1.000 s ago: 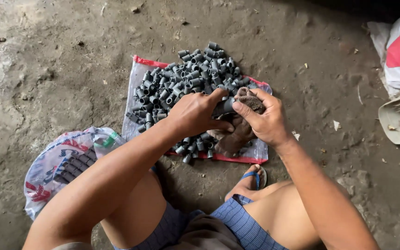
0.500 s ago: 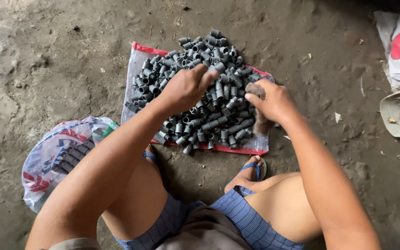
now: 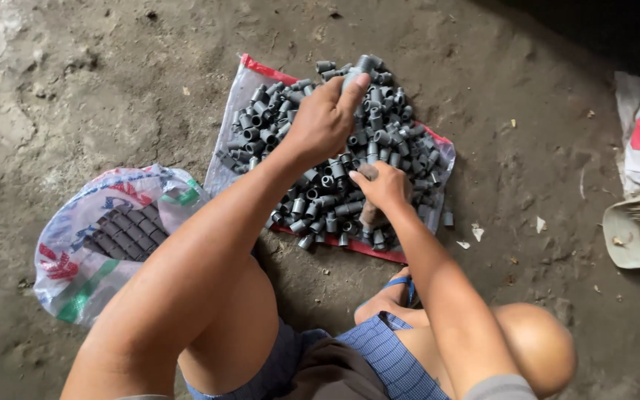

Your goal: Cleaning and sorting grey PVC pipe fittings by hand using a cloth and placing them into a plastic bag.

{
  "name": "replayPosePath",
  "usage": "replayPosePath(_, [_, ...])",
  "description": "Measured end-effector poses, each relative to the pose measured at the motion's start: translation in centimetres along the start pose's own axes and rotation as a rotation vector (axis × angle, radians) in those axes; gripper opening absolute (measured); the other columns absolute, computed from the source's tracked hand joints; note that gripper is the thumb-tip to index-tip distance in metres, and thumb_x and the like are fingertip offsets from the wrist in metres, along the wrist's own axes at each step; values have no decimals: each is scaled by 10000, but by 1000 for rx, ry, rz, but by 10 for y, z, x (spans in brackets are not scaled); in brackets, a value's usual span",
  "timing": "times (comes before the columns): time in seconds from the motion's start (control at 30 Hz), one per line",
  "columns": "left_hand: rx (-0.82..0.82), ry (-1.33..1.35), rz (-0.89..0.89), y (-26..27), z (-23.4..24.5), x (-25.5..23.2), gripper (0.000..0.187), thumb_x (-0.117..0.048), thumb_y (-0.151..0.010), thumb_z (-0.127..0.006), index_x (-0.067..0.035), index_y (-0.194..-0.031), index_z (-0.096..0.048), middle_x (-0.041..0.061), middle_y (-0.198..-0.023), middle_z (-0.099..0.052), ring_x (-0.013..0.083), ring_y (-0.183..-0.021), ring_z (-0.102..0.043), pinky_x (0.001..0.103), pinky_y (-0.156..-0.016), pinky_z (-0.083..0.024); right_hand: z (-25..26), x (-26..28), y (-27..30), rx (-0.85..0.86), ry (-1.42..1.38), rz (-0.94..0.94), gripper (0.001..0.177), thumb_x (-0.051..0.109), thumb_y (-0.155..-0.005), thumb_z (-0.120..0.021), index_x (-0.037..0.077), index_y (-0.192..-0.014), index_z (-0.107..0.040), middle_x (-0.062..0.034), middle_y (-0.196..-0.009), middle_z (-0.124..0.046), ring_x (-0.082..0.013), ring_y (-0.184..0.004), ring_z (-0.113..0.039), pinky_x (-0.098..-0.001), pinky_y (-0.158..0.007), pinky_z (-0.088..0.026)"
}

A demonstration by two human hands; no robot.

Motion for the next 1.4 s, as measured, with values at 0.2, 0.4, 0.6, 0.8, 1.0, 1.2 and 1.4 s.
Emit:
replayPosePath(0.2, [-84, 38, 29, -13, 9, 21, 579, -557, -996, -404, -75, -1279, -555, 89, -819, -779, 246, -590, -759, 412, -657, -658, -18, 43, -28, -291, -256, 203, 366, 358, -733, -898, 53, -846, -730, -193, -843, -737, -398, -921, -720, -461, -815, -588])
replayPosePath(0.4, [-85, 111, 74, -23, 19, 39, 520, -474, -980, -467, -51, -1257, -592, 112, -874, -780, 225, -547, -752, 346, -514, -679, -37, -1, -66, -140, -26, -2, 386, 457, -720, -805, 132, -928, -775, -123, -887, -761, -354, -1001, -727, -448, -847, -589])
replayPosePath(0.6, [-77, 216, 107, -3, 18, 30, 615, -428, -881, -691, 62, -1237, -579, 167, -750, -659, 216, -484, -658, 359, -409, -554, 25, -32, -44, 141, -343, -44, 432, 547, -786, -801, 202, -1045, -807, -135, -985, -776, -346, -1070, -711, -431, -893, -558])
replayPosePath(0.8, [-8, 283, -55, 3, -5, -1, 612, -410, -811, -829, 66, -1097, -572, 151, -640, -595, 219, -483, -632, 315, -406, -510, 192, 68, 80, -42, -983, 176, 142, 215, -944, -783, 105, -862, -746, -72, -777, -718, -135, -802, -671, -292, -759, -582])
replayPosePath(1.0, [-48, 443, -116, 19, -36, -20, 511, -208, -684, -957, 6, -994, -611, 139, -586, -564, 207, -367, -567, 308, -309, -461, 196, 83, 132, -160, -1290, 241, 84, 146, -977, -731, 87, -918, -726, -52, -791, -658, -172, -788, -632, -342, -790, -552])
replayPosePath(1.2, [-168, 537, -101, 29, -41, -34, 342, -212, -804, -861, 12, -867, -609, 139, -500, -551, 191, -352, -562, 305, -291, -437, 247, 137, 188, -195, -1373, 304, 320, 326, -1028, -563, 56, -1110, -712, -112, -959, -712, -193, -914, -643, -383, -974, -551])
replayPosePath(1.4, [-40, 530, -142, 17, -58, -10, 334, -279, -875, -816, 1, -948, -650, 162, -547, -596, 217, -367, -602, 326, -311, -480, 261, 105, 187, -303, -826, 571, 467, 265, -1095, -447, 90, -1522, -379, -202, -1045, -729, -337, -1028, -695, -500, -997, -492])
Point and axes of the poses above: each hand's wrist, its own y-axis away from the middle knuckle, its own z-axis out of the back of the hand, x = y × z, the point moved 7 cm from there along -y, towards the middle knuckle
